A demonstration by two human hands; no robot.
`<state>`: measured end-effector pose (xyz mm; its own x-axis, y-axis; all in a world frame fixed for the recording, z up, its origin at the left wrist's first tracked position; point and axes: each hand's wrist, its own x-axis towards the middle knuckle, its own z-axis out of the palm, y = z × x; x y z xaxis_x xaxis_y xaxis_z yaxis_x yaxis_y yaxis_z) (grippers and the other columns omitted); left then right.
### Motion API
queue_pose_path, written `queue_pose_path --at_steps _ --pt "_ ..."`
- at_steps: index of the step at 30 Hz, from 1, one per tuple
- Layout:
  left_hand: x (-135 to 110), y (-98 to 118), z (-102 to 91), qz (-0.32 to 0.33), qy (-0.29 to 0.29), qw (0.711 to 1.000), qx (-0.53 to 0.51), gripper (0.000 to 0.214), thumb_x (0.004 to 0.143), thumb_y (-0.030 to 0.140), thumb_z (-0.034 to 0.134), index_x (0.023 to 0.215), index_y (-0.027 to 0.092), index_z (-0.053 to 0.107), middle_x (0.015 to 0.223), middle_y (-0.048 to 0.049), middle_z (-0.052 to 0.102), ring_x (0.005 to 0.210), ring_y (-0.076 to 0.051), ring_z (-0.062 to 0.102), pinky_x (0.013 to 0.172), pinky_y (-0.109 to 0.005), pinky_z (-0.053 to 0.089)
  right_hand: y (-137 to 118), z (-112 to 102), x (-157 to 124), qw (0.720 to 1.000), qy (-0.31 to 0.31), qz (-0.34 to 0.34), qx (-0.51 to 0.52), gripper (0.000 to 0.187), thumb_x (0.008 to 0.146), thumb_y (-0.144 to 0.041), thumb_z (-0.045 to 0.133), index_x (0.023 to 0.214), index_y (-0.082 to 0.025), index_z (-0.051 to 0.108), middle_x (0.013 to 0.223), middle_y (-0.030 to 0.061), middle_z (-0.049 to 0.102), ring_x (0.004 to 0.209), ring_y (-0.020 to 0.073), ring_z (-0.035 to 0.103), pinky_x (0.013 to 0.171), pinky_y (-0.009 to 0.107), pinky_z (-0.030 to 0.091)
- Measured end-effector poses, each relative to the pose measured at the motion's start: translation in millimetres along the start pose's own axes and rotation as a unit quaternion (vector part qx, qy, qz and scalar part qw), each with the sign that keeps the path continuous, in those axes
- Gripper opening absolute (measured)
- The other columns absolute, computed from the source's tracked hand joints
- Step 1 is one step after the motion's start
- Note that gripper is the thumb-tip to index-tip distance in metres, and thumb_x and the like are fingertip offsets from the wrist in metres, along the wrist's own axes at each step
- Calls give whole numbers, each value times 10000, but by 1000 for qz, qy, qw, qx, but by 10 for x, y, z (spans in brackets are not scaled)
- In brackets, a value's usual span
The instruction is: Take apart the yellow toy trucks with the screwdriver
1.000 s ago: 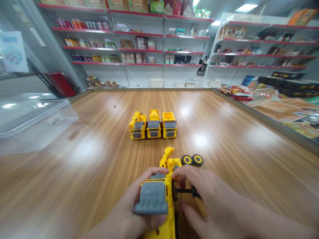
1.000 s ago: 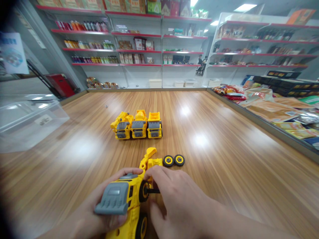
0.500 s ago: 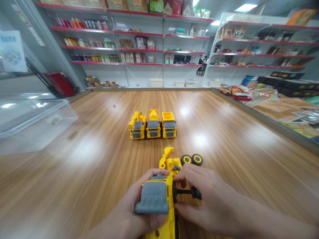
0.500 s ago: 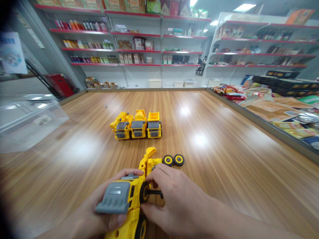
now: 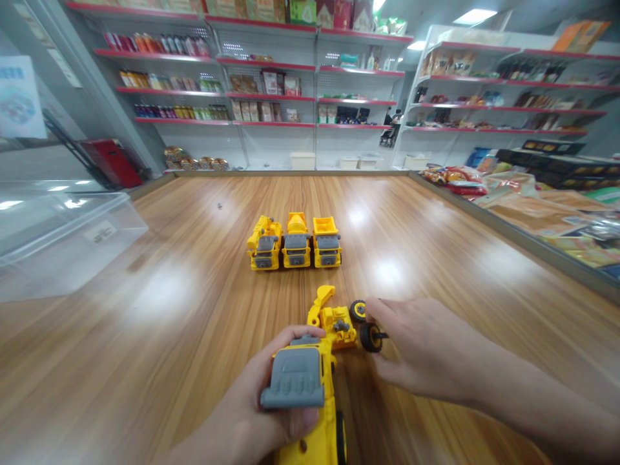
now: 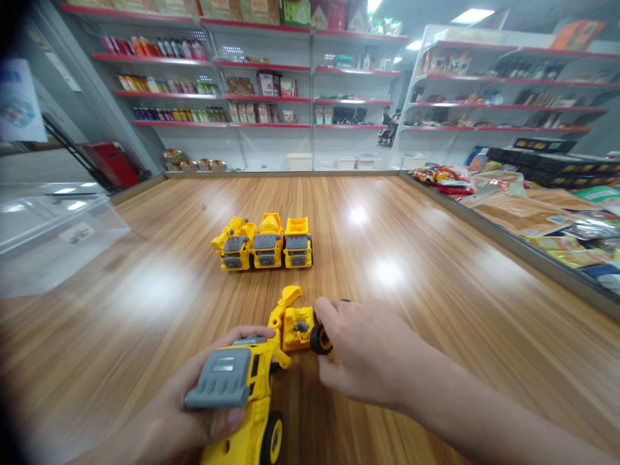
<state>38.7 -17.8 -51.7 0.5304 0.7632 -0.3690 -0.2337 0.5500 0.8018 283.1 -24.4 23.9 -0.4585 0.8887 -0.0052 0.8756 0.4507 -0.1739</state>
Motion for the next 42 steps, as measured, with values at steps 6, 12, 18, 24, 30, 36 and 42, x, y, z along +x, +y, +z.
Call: queue_pose_path --at_steps 6,12,18,24,30,36,42 --pt "24 -24 -15 8 -1 1000 -14 716 465 125 921 1111 268 646 862 -15 729 723 -184 675 624 -246 499 66 48 -17 995 -40 -15 -91 171 790 -203 540 960 -201 558 867 75 692 736 272 673 545 319 293" --pt "35 -47 -39 -6 -3 1000 -19 673 491 143 905 1105 275 661 843 -23 733 748 -220 704 592 -250 513 64 52 -20 994 -42 -9 -96 204 838 -278 548 1027 -201 547 870 73 687 760 298 681 556 338 328" --pt "55 -103 -74 24 10 1000 -8 713 435 145 925 1094 279 688 863 -37 745 776 -245 710 607 -273 529 61 38 -17 996 -48 -8 -76 133 836 -245 572 961 -204 556 881 68 691 791 288 681 574 339 331" --pt "68 -90 -102 25 -4 1000 -13 771 404 206 941 1127 288 688 886 -52 760 781 -263 709 612 -298 521 77 91 18 998 -36 -9 -55 110 854 -232 587 960 -210 571 920 55 693 819 271 672 588 328 314" --pt "-149 98 125 70 49 996 16 720 549 261 906 1217 255 638 1008 -72 751 876 -243 688 759 -323 509 17 48 25 1000 0 -13 13 85 899 -276 550 900 -195 576 873 51 669 742 217 623 601 314 322" --pt "-229 250 275 73 105 991 -39 699 568 229 893 1201 252 597 1018 -59 737 927 -242 682 853 -346 507 -170 32 -80 977 52 -103 182 162 896 -163 448 793 -165 572 755 36 618 667 149 554 606 288 362" --pt "-224 260 300 94 124 986 -54 712 552 217 898 1184 268 574 928 -21 719 810 -200 681 764 -309 525 -245 87 -84 962 22 -138 235 144 895 -174 473 830 -153 599 785 44 643 715 154 584 633 284 395"
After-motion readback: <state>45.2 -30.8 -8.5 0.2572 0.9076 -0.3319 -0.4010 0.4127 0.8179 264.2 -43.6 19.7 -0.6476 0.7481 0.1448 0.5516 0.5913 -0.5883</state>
